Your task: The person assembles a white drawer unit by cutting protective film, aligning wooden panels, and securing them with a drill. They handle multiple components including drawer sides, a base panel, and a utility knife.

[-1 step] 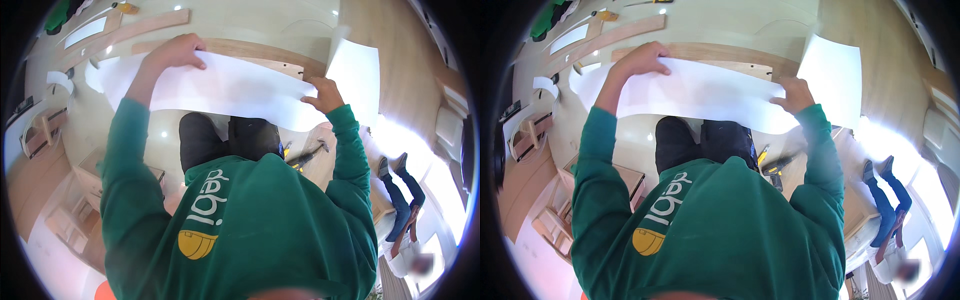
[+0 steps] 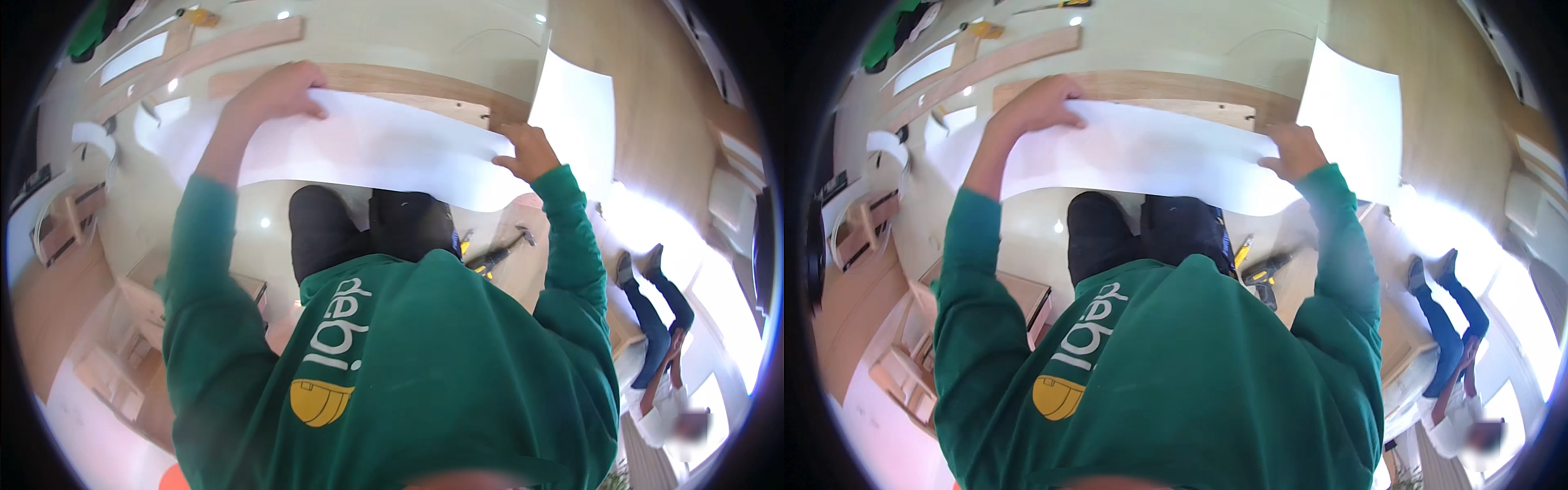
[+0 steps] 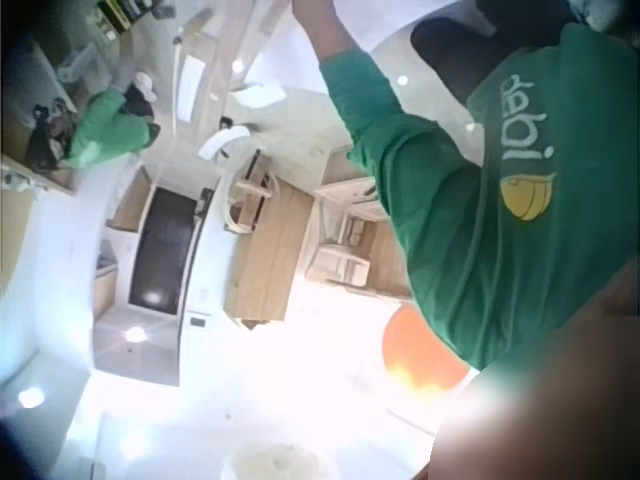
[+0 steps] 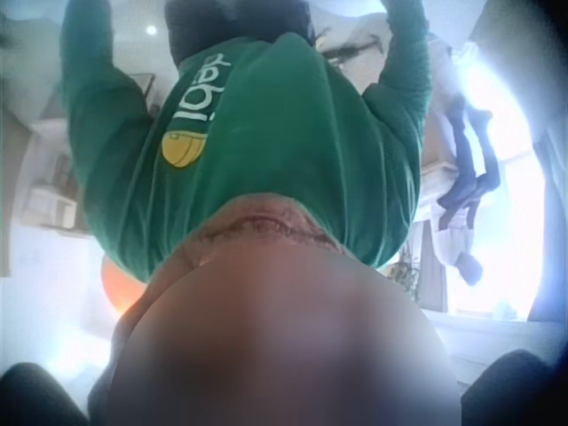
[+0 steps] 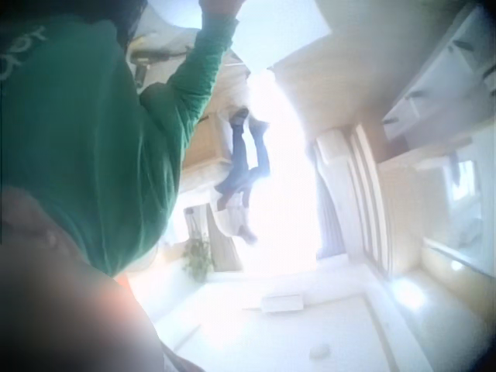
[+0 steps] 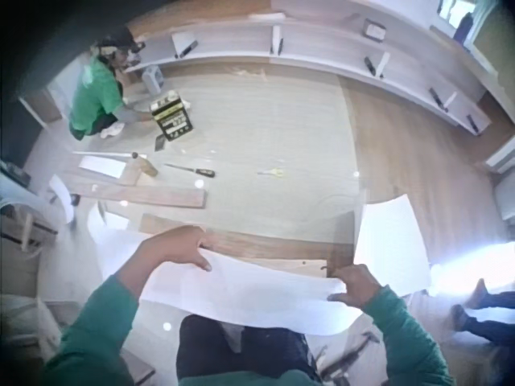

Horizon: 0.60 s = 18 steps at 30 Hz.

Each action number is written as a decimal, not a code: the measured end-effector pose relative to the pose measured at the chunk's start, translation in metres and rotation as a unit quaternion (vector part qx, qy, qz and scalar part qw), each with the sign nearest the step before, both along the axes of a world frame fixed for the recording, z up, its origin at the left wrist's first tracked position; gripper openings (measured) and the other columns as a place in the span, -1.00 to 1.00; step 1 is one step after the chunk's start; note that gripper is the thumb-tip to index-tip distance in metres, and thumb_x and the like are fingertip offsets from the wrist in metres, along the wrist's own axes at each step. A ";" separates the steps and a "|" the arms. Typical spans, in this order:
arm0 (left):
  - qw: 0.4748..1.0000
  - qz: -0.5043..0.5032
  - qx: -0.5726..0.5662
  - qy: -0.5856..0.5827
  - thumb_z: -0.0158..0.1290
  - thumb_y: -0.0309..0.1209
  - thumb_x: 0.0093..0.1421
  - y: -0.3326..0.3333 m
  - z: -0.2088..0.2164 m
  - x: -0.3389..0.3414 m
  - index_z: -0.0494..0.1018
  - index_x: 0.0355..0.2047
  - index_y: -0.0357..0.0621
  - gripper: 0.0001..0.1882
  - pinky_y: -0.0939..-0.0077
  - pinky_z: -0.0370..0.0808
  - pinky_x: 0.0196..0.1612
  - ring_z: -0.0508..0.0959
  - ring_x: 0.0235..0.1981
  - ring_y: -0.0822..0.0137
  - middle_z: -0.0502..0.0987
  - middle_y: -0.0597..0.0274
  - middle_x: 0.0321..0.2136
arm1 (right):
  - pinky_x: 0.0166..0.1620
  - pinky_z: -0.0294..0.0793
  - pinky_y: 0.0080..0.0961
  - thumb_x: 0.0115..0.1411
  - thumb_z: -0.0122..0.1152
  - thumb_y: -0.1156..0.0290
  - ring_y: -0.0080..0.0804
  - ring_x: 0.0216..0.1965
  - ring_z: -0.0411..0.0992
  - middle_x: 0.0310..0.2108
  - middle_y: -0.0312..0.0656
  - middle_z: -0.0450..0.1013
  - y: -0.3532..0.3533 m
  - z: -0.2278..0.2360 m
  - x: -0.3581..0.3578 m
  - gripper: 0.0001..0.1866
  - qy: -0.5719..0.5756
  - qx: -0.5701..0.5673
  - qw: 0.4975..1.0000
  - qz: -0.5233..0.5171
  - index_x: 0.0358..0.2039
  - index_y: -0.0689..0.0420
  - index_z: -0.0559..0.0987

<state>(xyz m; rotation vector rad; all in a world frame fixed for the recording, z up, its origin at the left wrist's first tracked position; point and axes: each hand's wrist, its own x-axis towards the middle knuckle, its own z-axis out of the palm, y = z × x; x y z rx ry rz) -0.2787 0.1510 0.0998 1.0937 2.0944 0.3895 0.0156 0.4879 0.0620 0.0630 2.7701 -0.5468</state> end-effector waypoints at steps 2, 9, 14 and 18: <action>0.984 -0.025 0.068 0.165 0.29 -0.40 -0.12 -0.032 0.007 0.026 0.57 -0.36 -0.30 -0.70 0.17 0.47 -0.17 0.58 -0.32 -0.04 0.58 -0.10 -0.43 | 0.01 0.29 -0.15 -0.04 0.40 0.23 -0.05 -0.12 0.43 -0.19 -0.01 0.50 0.009 0.013 -0.005 -0.54 -0.072 0.010 0.997 0.034 -0.11 0.12 0.57; 0.989 -0.002 -0.003 0.150 0.21 -0.35 0.03 -0.014 0.111 0.042 0.52 -0.12 -0.22 -0.61 0.18 0.42 -0.04 0.53 -0.12 -0.01 0.55 -0.10 -0.19 | -0.13 0.45 -0.30 -0.09 0.43 0.40 -0.13 -0.25 0.50 -0.30 0.01 0.56 0.039 0.096 -0.030 -0.60 -0.057 -0.060 0.995 -0.062 -0.19 0.23 0.61; 0.972 -0.057 -0.045 0.225 0.24 -0.33 0.00 0.055 0.224 0.005 0.57 -0.22 -0.26 -0.65 0.21 0.48 -0.11 0.60 -0.23 0.00 0.60 -0.15 -0.32 | -0.15 0.47 -0.33 -0.09 0.44 0.37 -0.17 -0.31 0.50 -0.34 0.02 0.57 0.097 0.154 -0.078 -0.58 0.023 -0.059 0.996 -0.068 -0.19 0.24 0.61; 0.882 -0.073 0.042 0.463 0.18 -0.39 0.00 0.093 0.226 -0.046 0.59 -0.32 -0.27 -0.76 0.16 0.50 -0.14 0.60 -0.26 -0.07 0.59 -0.15 -0.41 | -0.13 0.50 -0.27 0.03 0.35 0.19 -0.07 -0.25 0.53 -0.28 0.02 0.57 0.108 0.126 -0.111 -0.59 0.198 0.134 0.961 -0.140 -0.15 0.16 0.63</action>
